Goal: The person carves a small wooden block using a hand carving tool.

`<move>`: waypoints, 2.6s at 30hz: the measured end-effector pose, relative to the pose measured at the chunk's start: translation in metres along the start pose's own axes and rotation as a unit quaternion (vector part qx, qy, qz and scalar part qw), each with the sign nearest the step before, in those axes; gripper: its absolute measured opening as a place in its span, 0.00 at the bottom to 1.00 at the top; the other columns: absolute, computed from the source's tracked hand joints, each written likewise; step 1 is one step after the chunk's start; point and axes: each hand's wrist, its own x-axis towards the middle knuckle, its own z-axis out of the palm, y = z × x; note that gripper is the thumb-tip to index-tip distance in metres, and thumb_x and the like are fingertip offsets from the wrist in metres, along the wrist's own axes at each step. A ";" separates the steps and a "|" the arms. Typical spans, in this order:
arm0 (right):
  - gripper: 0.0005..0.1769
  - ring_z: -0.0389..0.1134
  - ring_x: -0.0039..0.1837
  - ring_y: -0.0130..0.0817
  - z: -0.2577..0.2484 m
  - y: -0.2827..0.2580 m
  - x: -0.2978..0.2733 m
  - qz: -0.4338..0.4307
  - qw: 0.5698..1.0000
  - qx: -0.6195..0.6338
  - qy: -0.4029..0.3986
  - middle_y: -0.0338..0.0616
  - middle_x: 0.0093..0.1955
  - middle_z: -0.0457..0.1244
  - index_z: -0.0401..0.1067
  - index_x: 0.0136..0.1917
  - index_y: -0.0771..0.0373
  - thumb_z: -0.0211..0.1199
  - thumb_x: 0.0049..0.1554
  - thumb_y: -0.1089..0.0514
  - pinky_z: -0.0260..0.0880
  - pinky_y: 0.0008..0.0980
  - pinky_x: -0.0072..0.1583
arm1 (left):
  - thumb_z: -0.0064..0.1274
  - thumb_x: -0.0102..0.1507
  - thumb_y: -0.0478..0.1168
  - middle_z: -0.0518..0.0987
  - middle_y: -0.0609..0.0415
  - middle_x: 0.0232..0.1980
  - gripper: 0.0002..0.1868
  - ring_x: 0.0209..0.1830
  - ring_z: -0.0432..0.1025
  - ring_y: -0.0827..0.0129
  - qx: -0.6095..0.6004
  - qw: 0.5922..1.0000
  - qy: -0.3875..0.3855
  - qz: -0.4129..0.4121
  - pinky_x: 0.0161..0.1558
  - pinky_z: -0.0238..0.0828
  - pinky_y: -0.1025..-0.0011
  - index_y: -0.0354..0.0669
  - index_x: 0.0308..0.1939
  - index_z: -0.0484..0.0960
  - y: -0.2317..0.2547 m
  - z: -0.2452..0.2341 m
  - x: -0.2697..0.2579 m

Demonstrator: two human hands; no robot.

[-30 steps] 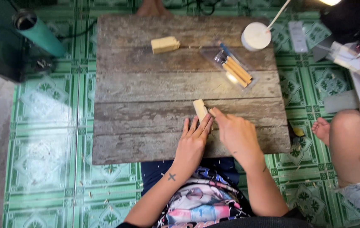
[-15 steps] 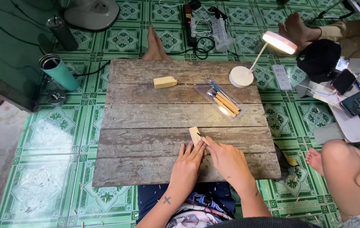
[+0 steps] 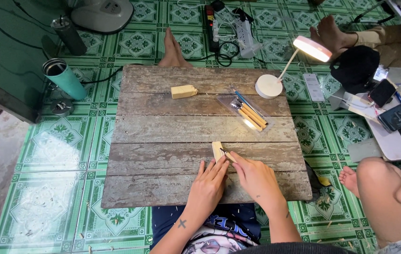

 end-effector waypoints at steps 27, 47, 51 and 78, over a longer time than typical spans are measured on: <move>0.24 0.73 0.37 0.56 -0.002 -0.019 -0.018 -0.051 0.998 -0.038 0.026 0.47 0.32 0.68 0.69 0.72 0.45 0.48 0.64 0.53 0.75 0.56 0.40 | 0.46 0.70 0.36 0.79 0.57 0.63 0.17 0.64 0.73 0.57 0.030 0.998 0.048 -0.016 0.71 0.59 0.52 0.46 0.62 0.79 -0.006 0.009 -0.009; 0.29 0.72 0.32 0.53 0.017 -0.026 -0.020 -0.051 0.990 -0.127 0.035 0.45 0.30 0.67 0.67 0.74 0.49 0.50 0.59 0.58 0.76 0.54 0.37 | 0.50 0.66 0.38 0.81 0.57 0.61 0.17 0.62 0.74 0.54 0.075 0.997 0.023 -0.005 0.68 0.62 0.48 0.49 0.60 0.80 -0.006 0.012 -0.008; 0.32 0.72 0.31 0.54 0.028 -0.021 -0.021 -0.056 0.988 -0.141 0.039 0.46 0.31 0.66 0.65 0.75 0.50 0.50 0.57 0.59 0.76 0.55 0.36 | 0.50 0.66 0.38 0.81 0.56 0.61 0.17 0.62 0.74 0.53 0.083 0.996 0.026 0.000 0.69 0.61 0.48 0.48 0.59 0.81 -0.005 0.015 -0.009; 0.36 0.70 0.29 0.52 0.064 -0.012 -0.021 -0.068 0.981 -0.147 0.109 0.43 0.30 0.63 0.63 0.77 0.53 0.51 0.54 0.59 0.74 0.52 0.34 | 0.50 0.61 0.35 0.81 0.51 0.58 0.19 0.61 0.74 0.48 0.089 0.995 0.043 0.013 0.69 0.60 0.44 0.46 0.57 0.82 -0.006 0.031 -0.014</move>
